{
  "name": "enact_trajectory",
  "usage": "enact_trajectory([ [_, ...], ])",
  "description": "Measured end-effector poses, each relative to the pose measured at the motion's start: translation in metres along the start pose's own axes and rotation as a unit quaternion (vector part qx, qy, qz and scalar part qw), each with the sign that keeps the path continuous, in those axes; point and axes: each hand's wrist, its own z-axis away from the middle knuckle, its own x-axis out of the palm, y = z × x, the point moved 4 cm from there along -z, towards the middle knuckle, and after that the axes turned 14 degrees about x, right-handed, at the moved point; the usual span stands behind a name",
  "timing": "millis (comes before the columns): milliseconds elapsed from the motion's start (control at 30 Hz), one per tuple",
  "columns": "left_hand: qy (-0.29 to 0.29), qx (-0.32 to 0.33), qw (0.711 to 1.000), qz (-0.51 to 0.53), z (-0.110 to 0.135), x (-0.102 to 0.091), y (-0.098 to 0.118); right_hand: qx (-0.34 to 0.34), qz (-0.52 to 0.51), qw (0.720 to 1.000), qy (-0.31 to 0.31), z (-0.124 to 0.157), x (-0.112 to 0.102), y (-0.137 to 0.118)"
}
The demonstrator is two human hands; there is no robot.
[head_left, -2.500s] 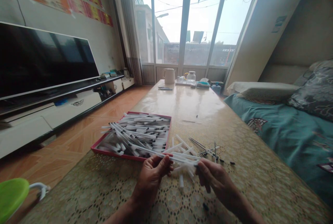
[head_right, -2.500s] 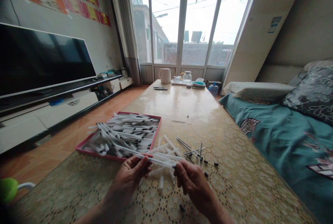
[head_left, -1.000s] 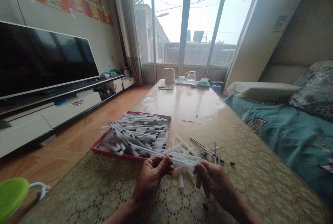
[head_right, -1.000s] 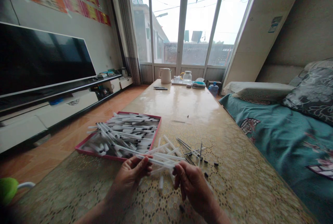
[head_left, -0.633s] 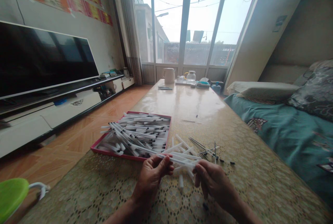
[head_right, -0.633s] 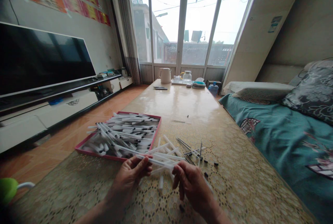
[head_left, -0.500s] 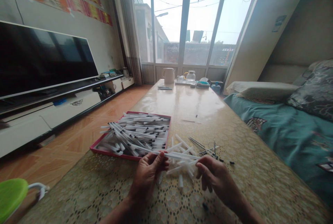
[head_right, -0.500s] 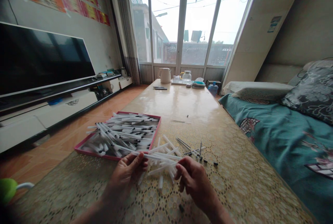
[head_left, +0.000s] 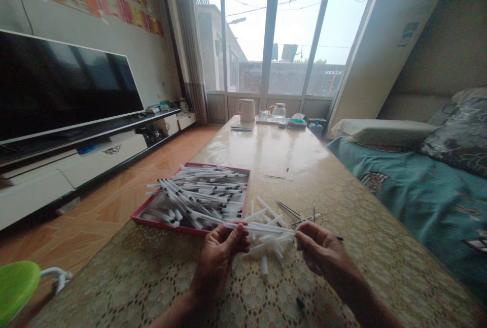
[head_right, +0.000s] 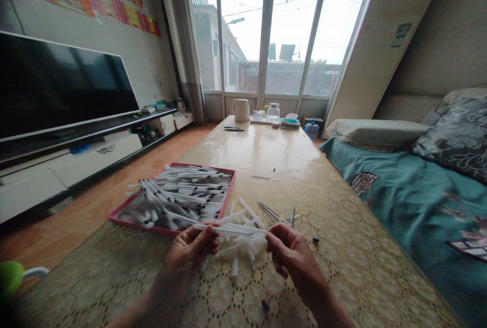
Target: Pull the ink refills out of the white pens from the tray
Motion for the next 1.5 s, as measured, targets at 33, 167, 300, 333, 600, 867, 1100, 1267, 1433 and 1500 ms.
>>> enact_trajectory([
  [33,0.012,0.005,1.000,0.004,-0.001,-0.002,0.002,-0.008,-0.018,0.999,0.035,0.000,-0.012,-0.004],
  [167,0.033,0.015,0.999,-0.011,-0.001,-0.004,0.006,-0.058,-0.047,0.980,0.184,-0.006,-0.061,-0.009],
  [300,-0.064,0.007,0.993,-0.095,0.002,0.006,-0.001,-0.114,0.035,0.953,0.278,-0.018,-0.070,-0.003],
  [333,-0.090,0.011,0.989,-0.119,0.003,0.009,-0.004,-0.118,0.049,0.954,0.272,-0.021,-0.065,-0.001],
  [600,-0.124,0.077,0.951,-0.272,0.008,0.008,-0.001,-0.111,0.272,0.923,0.249,-0.027,-0.042,-0.005],
  [867,-0.120,0.104,0.927,-0.339,0.009,0.005,0.002,-0.230,0.333,0.875,0.267,-0.026,-0.044,-0.010],
  [1100,-0.116,0.103,0.918,-0.364,0.007,0.003,0.006,-0.244,0.387,0.865,0.206,-0.027,-0.035,-0.011],
  [1267,-0.097,0.094,0.910,-0.392,0.006,0.002,0.008,-0.258,0.386,0.857,0.225,-0.025,-0.033,-0.010],
  [1433,-0.172,0.075,0.869,-0.457,0.008,0.006,0.025,-0.262,0.365,0.853,0.265,-0.017,-0.032,-0.013],
  [1500,-0.236,0.103,0.825,-0.503,0.012,0.013,0.040,-0.254,0.353,0.857,0.276,-0.014,-0.032,-0.015],
])
